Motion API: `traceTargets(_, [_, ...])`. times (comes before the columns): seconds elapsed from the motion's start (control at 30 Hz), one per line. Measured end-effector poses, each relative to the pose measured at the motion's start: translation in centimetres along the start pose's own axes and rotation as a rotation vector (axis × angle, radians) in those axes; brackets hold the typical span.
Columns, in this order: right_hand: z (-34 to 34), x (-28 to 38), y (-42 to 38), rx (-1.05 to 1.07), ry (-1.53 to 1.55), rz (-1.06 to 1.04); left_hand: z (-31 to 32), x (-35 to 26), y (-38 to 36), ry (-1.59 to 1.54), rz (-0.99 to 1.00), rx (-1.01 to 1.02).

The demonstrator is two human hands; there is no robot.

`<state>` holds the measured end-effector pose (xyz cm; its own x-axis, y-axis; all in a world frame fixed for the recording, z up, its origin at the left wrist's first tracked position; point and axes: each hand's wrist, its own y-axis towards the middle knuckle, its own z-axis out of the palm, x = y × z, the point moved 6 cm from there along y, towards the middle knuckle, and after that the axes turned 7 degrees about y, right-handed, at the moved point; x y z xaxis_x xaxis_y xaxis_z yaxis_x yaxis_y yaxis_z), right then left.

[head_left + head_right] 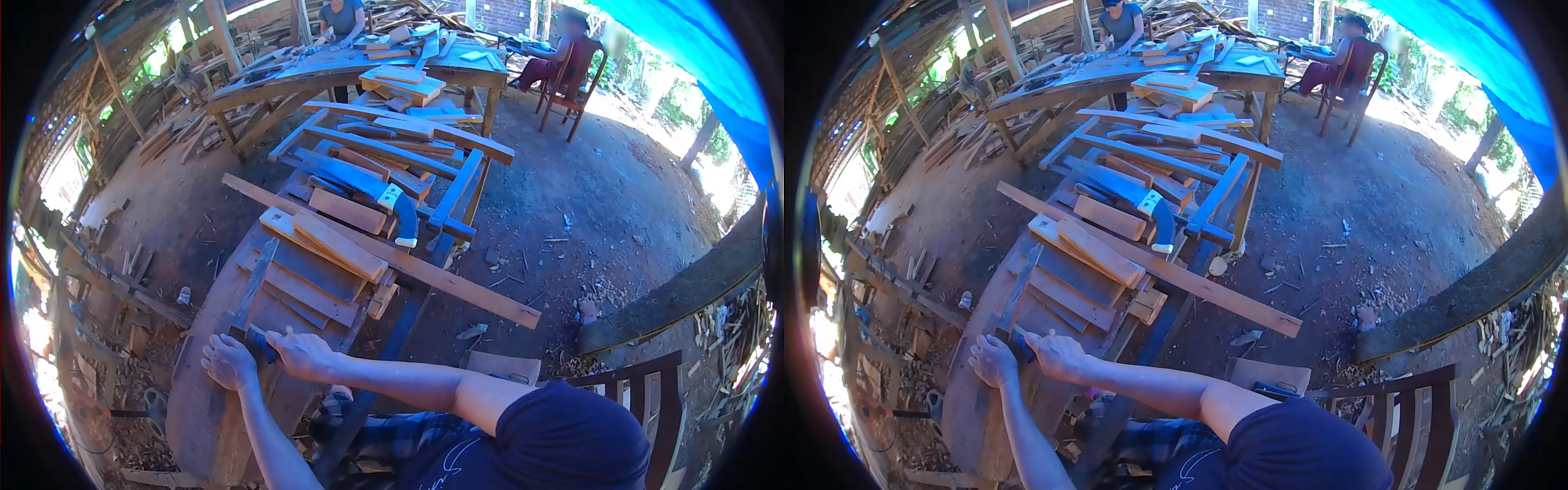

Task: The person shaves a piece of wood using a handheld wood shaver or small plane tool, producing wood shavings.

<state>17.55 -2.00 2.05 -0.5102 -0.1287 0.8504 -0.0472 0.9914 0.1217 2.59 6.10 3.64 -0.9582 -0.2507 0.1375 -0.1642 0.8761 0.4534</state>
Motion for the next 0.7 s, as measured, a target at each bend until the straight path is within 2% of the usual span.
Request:
traceTargets(0.1, [0.1,0.2,0.2,-0.005,0.005,0.001,1.2,-0.4,0.4,-0.008,0.057,-0.062])
traceTargets(0.2, [-0.9,1.4,-0.4,0.026,0.019,0.052,0.2,-0.5,0.0,0.005,0.016,-0.082])
traceTargets(0.3, [-0.5,2.0,1.6,-0.068,0.016,0.016,1.2,-0.4,0.1,0.073,0.047,-0.15])
traceTargets(0.4, [1.1,2.0,4.3,-0.059,0.049,0.047,2.0,-0.1,0.2,0.059,0.048,-0.164])
traceTargets(0.63, [-0.6,1.2,-1.1,-0.063,0.005,0.09,0.5,-0.7,-0.2,0.006,0.031,-0.153])
traceTargets(0.7, [0.0,1.3,-0.3,-0.101,0.051,0.07,0.2,-0.5,-0.1,-0.022,0.052,-0.228])
